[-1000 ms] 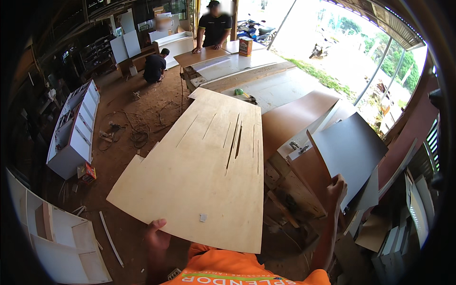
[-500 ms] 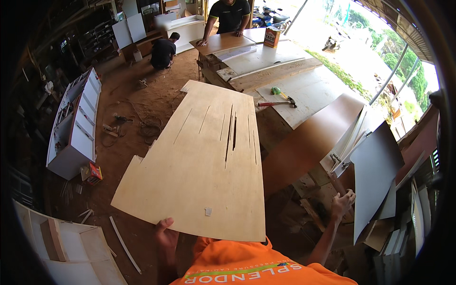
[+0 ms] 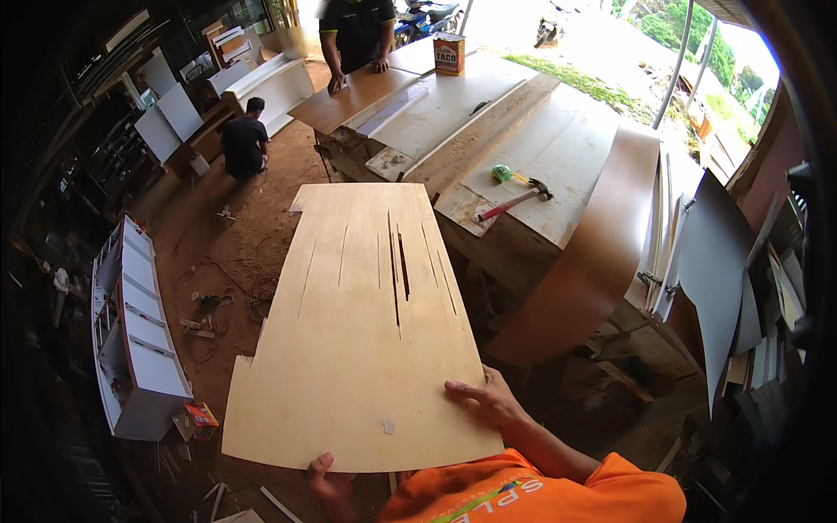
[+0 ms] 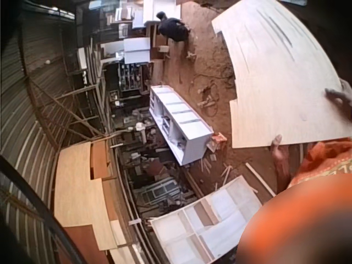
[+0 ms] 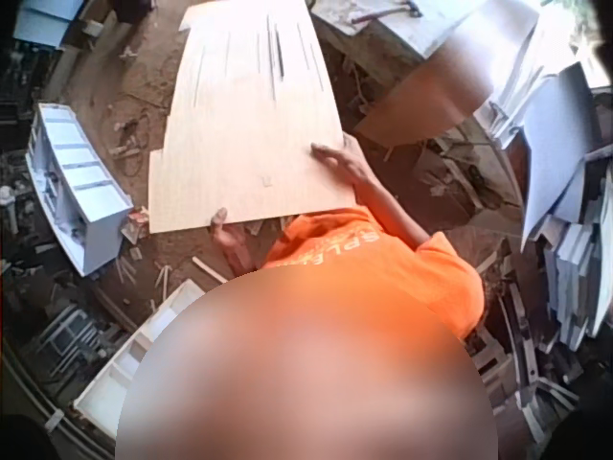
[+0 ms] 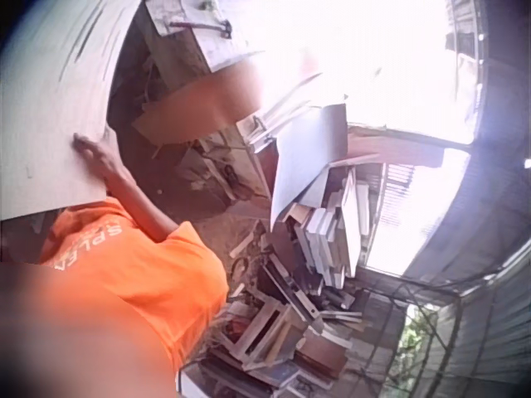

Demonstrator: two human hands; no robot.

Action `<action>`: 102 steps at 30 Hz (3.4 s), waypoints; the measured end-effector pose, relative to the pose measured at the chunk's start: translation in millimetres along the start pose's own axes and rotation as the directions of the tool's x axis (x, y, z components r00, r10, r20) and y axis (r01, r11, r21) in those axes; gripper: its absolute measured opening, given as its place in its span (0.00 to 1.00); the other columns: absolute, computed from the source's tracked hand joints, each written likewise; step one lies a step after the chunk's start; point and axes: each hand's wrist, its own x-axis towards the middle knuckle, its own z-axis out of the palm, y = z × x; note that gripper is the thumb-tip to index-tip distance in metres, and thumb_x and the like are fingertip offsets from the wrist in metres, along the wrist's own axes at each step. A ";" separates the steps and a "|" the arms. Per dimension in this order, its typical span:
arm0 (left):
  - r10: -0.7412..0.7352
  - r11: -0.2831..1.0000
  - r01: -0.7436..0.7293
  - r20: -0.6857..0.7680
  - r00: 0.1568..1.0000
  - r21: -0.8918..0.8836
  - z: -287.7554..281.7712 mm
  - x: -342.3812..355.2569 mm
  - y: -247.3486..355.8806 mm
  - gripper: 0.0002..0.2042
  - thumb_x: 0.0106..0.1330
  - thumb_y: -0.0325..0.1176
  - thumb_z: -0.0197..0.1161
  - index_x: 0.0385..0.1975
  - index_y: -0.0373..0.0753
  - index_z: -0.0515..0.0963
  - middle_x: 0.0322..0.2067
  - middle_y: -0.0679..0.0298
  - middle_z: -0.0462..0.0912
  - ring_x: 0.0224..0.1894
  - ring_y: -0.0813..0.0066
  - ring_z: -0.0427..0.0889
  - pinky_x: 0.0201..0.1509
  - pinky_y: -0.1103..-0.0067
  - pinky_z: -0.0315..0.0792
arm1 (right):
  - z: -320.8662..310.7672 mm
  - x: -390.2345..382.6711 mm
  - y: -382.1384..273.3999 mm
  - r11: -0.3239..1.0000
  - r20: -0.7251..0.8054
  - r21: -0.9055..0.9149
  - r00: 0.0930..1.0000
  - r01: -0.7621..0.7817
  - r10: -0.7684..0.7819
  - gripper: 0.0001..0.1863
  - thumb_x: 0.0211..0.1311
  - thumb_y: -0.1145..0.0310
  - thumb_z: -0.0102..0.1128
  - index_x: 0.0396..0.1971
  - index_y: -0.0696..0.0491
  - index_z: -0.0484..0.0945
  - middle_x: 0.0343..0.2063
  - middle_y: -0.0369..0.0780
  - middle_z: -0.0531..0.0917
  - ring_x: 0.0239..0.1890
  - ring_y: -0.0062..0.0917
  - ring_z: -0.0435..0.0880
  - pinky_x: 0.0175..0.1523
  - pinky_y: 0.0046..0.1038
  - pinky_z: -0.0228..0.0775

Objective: The person measures a white cabinet frame with a tape measure, then carries a large wood panel to a table saw. They position the panel and push it through the saw blade to cut it, with another person assisting nearby.

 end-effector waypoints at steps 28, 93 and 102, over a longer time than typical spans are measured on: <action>-0.659 0.696 0.673 0.596 0.458 0.251 360.6 888.6 -141.6 0.26 0.70 0.27 0.62 0.68 0.34 0.67 0.63 0.53 0.77 0.65 0.59 0.78 0.67 0.60 0.75 | 30.9 645.2 -349.0 0.796 -0.610 0.030 0.642 0.604 -0.464 0.21 0.63 0.72 0.73 0.53 0.64 0.77 0.41 0.44 0.88 0.38 0.26 0.88 0.44 0.29 0.83; -0.896 0.411 0.801 0.031 0.443 0.435 325.9 1190.4 -278.6 0.35 0.75 0.63 0.48 0.70 0.40 0.69 0.70 0.52 0.67 0.70 0.48 0.66 0.76 0.52 0.58 | 94.9 898.0 -398.7 0.297 -0.457 -0.887 0.582 -0.354 -0.672 0.42 0.57 0.82 0.57 0.75 0.65 0.56 0.77 0.58 0.54 0.81 0.53 0.48 0.83 0.46 0.40; -0.833 0.554 0.781 0.171 0.527 0.290 347.0 1228.2 -326.0 0.34 0.76 0.62 0.45 0.70 0.41 0.69 0.68 0.55 0.71 0.68 0.50 0.70 0.74 0.54 0.63 | 99.2 881.1 -417.0 0.334 -0.473 -0.881 0.628 -0.336 -0.618 0.43 0.54 0.87 0.54 0.75 0.64 0.58 0.78 0.56 0.55 0.81 0.52 0.47 0.83 0.45 0.39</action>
